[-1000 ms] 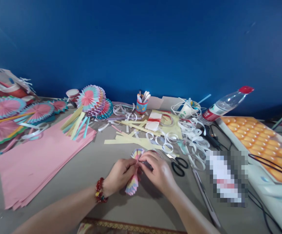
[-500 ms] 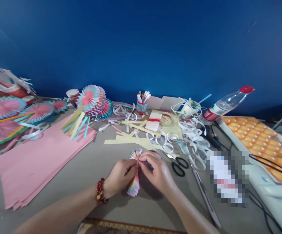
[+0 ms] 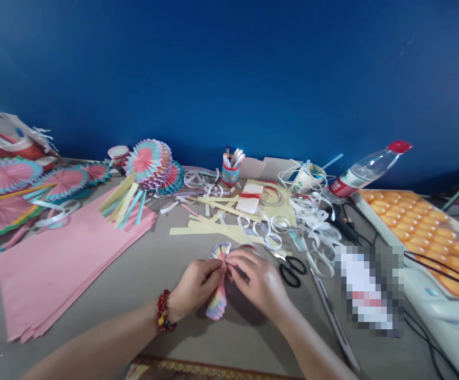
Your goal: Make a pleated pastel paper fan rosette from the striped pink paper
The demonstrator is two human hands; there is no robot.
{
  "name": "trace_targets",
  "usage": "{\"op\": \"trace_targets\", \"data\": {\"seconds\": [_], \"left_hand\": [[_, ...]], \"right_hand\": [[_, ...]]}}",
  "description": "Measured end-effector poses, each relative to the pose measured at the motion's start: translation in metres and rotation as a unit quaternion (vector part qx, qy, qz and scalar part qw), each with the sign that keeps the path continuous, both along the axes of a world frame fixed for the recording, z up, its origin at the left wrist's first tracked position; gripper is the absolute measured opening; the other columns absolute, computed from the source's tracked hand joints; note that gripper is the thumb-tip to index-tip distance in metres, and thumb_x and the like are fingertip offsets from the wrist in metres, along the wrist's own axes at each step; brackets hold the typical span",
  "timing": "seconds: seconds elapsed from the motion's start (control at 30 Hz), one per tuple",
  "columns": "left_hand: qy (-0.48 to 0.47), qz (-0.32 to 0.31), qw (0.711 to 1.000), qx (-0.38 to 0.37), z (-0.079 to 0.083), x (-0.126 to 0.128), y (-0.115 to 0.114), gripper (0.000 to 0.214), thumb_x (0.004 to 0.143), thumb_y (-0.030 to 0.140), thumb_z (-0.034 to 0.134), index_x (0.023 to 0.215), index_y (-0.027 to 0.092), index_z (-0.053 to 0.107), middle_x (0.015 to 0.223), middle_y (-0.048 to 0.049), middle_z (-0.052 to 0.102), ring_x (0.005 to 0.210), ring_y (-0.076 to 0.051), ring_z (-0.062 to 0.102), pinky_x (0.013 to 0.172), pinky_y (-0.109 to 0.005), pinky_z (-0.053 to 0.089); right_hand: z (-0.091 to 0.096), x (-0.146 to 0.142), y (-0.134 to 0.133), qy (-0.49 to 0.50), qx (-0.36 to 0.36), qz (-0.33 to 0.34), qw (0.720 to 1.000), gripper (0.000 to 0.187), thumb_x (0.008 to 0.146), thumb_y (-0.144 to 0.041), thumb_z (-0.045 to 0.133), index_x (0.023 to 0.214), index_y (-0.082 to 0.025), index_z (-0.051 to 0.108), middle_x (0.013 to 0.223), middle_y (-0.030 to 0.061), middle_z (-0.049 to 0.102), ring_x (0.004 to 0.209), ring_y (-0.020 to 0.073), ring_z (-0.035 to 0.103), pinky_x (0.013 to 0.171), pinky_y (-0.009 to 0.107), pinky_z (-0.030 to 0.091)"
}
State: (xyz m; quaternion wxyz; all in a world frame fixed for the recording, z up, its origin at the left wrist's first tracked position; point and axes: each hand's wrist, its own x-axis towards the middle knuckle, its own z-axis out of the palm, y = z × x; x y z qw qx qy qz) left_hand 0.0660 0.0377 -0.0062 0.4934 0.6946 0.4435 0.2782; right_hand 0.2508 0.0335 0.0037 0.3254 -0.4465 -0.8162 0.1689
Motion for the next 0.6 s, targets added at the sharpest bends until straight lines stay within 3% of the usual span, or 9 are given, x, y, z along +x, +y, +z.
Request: {"op": "trace_targets", "data": {"seconds": [0.27,0.47,0.6], "left_hand": [[0.002,0.003,1.000,0.004,0.001,-0.001,-0.001,0.033,0.094,0.034,0.043,0.069,0.018,0.056,0.056,0.0007,0.057,0.054,-0.012,0.049,0.054,-0.021,0.035],[0.050,-0.003,0.997,0.061,0.002,0.001,-0.003,0.028,0.092,0.023,0.041,0.064,0.019,0.043,0.056,0.0037,0.045,0.052,-0.011,0.042,0.054,-0.022,0.030],[0.080,-0.004,0.993,0.086,0.000,0.002,-0.007,0.025,0.092,0.023,0.040,0.068,0.020,0.045,0.060,0.0022,0.049,0.056,-0.012,0.045,0.056,-0.022,0.030]], "right_hand": [[0.006,0.001,0.001,-0.004,-0.007,0.003,1.000,0.015,0.089,-0.012,0.054,0.091,-0.022,0.064,0.094,0.0048,0.071,0.089,0.0198,0.065,0.079,0.032,0.052],[0.015,-0.002,-0.001,0.055,-0.041,-0.008,0.998,0.014,0.083,-0.008,0.053,0.082,-0.022,0.058,0.093,0.0053,0.064,0.088,0.0198,0.062,0.081,0.033,0.050],[0.018,-0.004,-0.003,0.044,-0.026,-0.017,0.999,0.015,0.082,-0.008,0.052,0.081,-0.021,0.058,0.091,0.0057,0.062,0.087,0.0202,0.060,0.081,0.034,0.048]]}}
